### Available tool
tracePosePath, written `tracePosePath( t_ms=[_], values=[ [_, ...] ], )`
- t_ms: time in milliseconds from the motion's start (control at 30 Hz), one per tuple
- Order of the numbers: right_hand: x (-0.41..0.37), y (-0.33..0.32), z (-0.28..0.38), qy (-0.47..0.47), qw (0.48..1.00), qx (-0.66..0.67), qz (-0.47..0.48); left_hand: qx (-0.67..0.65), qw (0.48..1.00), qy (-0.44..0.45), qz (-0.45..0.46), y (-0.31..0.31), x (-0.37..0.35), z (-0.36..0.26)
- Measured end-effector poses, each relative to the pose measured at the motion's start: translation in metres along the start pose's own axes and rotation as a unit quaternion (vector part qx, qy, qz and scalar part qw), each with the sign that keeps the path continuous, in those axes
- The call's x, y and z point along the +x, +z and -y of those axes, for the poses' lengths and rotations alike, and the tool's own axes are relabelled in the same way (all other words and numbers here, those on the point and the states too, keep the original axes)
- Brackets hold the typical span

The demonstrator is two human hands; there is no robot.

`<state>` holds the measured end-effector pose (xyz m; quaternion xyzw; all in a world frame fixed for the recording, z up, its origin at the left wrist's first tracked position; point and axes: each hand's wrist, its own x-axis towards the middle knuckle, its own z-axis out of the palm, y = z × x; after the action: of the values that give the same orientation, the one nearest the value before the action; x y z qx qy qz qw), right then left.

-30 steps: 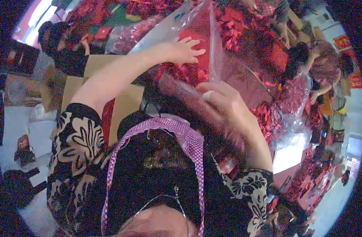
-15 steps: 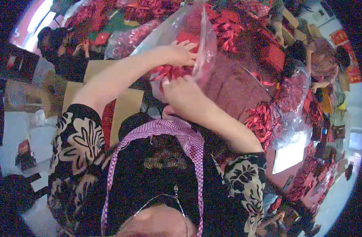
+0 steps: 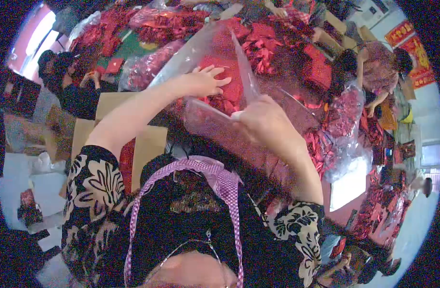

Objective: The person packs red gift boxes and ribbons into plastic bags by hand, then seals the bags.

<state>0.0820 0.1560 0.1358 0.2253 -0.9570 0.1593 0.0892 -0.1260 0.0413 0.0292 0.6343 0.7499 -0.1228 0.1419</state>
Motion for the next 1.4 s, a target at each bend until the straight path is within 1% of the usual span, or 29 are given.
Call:
tracePosePath(
  t_ms=[33,100,133,167,200,233,300,333,367,400,433,500,533,600,700,733,833,900,967,1033,1100,1167,1200,1233,1267,1300,1333,1367,1400],
  values=[
    [-0.003,-0.006,0.002,0.038,0.999,-0.005,-0.003,0.002,1.000,0.002,-0.001,-0.002,0.000,0.000],
    [-0.005,-0.016,0.003,0.042,0.999,0.022,-0.021,0.078,0.995,0.042,0.044,-0.006,0.000,-0.001],
    [-0.008,-0.019,0.002,0.043,0.997,0.052,-0.036,0.079,0.995,0.043,0.044,-0.004,0.002,-0.001],
    [-0.013,-0.022,-0.001,0.044,0.997,0.052,-0.036,0.027,0.999,0.013,0.019,-0.001,0.003,-0.003],
    [-0.024,-0.025,-0.008,0.089,0.977,0.164,-0.106,-0.024,1.000,-0.018,-0.007,0.003,0.004,-0.004],
    [-0.035,-0.030,-0.015,0.133,0.937,0.274,-0.173,-0.024,1.000,-0.017,-0.006,0.004,0.003,-0.004],
    [-0.059,-0.033,-0.051,0.191,0.866,0.404,-0.224,-0.093,0.994,-0.032,-0.057,0.008,0.001,-0.003],
    [-0.067,-0.024,-0.068,0.255,0.846,0.405,-0.235,-0.093,0.994,-0.030,-0.057,0.008,0.001,-0.003],
    [-0.069,-0.001,-0.088,0.255,0.847,0.403,-0.235,-0.045,0.998,-0.015,-0.030,0.007,0.002,-0.004],
    [-0.072,0.029,-0.110,0.236,0.915,0.273,-0.180,0.004,1.000,0.000,-0.005,0.005,0.002,-0.004],
    [-0.073,0.048,-0.124,0.210,0.961,0.134,-0.120,0.005,1.000,-0.001,-0.009,0.003,-0.001,-0.003],
    [-0.057,0.070,-0.117,0.194,0.962,0.177,-0.073,-0.008,1.000,-0.010,0.006,0.001,-0.005,-0.005],
    [-0.047,0.077,-0.115,0.191,0.964,0.173,-0.070,-0.074,0.995,-0.031,-0.055,0.010,-0.007,-0.005],
    [-0.029,0.088,-0.112,0.142,0.965,0.158,-0.153,-0.068,0.996,-0.029,-0.043,0.006,-0.014,-0.007],
    [-0.005,0.094,-0.108,0.126,0.974,0.111,-0.151,-0.074,0.996,-0.034,-0.034,0.006,-0.019,-0.010],
    [0.002,0.100,-0.111,0.100,0.975,0.105,-0.170,-0.090,0.994,-0.041,-0.038,0.005,-0.020,-0.010],
    [0.013,0.110,-0.113,0.100,0.976,0.103,-0.161,-0.038,0.999,-0.027,0.006,0.001,-0.022,-0.010],
    [0.018,0.117,-0.113,0.093,0.972,0.114,-0.183,-0.039,0.999,-0.027,0.008,-0.003,-0.025,-0.011],
    [0.023,0.121,-0.117,0.047,0.988,0.021,-0.143,-0.038,0.999,-0.025,0.010,0.000,-0.025,-0.011],
    [0.023,0.129,-0.114,0.055,0.988,0.057,-0.129,-0.091,0.994,-0.040,-0.037,0.007,-0.027,-0.012],
    [0.021,0.138,-0.119,0.065,0.987,0.094,-0.112,-0.089,0.994,-0.039,-0.041,0.008,-0.028,-0.014],
    [0.018,0.148,-0.129,0.048,0.987,0.021,-0.152,-0.086,0.995,-0.036,-0.044,0.008,-0.030,-0.016],
    [0.014,0.157,-0.134,0.048,0.987,0.021,-0.152,-0.071,0.996,-0.039,-0.046,0.008,-0.031,-0.017],
    [0.011,0.161,-0.132,0.144,0.953,0.146,-0.223,-0.055,0.996,-0.042,-0.050,0.007,-0.034,-0.018],
    [0.007,0.164,-0.132,0.236,0.889,0.267,-0.286,-0.056,0.996,-0.043,-0.052,0.008,-0.035,-0.017],
    [0.003,0.164,-0.135,0.236,0.890,0.266,-0.285,-0.077,0.995,-0.039,-0.057,0.008,-0.038,-0.016],
    [0.005,0.150,-0.128,0.238,0.761,0.465,-0.384,-0.098,0.993,-0.035,-0.063,0.009,-0.041,-0.016],
    [0.003,0.144,-0.128,0.226,0.583,0.632,-0.458,-0.100,0.992,-0.032,-0.066,0.015,-0.037,-0.015],
    [0.005,0.140,-0.132,0.205,0.562,0.630,-0.495,-0.098,0.992,-0.032,-0.070,0.016,-0.038,-0.017]
  ],
)
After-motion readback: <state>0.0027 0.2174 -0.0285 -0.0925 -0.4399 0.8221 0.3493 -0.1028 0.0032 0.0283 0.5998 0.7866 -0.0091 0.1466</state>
